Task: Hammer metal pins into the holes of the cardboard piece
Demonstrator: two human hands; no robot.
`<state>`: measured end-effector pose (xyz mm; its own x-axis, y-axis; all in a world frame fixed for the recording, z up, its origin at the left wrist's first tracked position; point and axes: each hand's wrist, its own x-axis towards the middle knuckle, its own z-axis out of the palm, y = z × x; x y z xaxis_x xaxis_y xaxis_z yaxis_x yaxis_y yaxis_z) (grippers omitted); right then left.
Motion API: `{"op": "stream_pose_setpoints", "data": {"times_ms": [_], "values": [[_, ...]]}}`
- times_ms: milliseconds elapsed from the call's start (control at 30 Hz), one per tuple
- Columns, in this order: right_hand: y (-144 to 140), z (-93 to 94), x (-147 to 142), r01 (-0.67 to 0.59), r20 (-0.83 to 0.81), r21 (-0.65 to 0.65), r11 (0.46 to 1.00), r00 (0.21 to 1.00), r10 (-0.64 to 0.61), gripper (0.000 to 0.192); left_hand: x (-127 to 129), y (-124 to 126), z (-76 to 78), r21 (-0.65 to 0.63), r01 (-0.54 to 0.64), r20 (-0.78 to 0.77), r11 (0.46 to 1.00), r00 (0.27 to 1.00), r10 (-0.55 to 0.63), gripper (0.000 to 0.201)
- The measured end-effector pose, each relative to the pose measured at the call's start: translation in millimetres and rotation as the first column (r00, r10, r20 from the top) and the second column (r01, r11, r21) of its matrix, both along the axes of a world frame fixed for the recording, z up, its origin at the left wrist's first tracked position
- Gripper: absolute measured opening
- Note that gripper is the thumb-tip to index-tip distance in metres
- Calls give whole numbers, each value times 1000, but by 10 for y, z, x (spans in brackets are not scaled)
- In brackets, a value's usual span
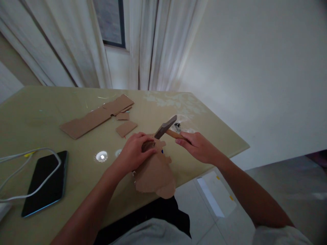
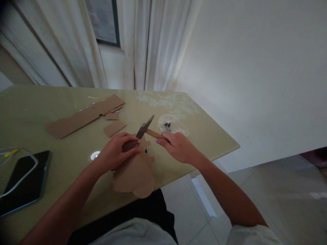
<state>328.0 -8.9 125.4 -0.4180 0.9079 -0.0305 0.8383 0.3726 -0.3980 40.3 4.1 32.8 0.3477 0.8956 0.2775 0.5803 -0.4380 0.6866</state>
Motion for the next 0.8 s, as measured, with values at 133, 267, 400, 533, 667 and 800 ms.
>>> {"op": "stream_pose_setpoints", "data": {"times_ms": [133, 267, 400, 533, 667, 800], "values": [[-3, -108, -20, -31, 80, -41, 999, 996, 35, 47, -108, -51, -100, 33, -26, -100, 999, 995, 29, 63], [4, -138, -2, -4, 47, -19, 1000, 999, 5, 48, -143, -94, -132, 4, -25, -111, 1000, 993, 25, 73], [24, -143, 2, 17, 26, -12, 1000, 1000, -17, 49, -138, -102, -136, 0, -37, -92, 999, 995, 37, 73], [11, -179, -31, 1, 136, -52, 999, 991, 6, 44, -130, -103, -151, 2, -38, -82, 999, 996, 38, 73], [-10, -130, -38, 19, 111, -21, 1000, 994, -17, 46, -129, -110, -165, 6, -40, -65, 999, 997, 40, 72], [-14, -70, -53, 20, 81, -41, 999, 997, -17, 48, -122, -116, -169, 11, -45, -57, 999, 997, 46, 72]]}}
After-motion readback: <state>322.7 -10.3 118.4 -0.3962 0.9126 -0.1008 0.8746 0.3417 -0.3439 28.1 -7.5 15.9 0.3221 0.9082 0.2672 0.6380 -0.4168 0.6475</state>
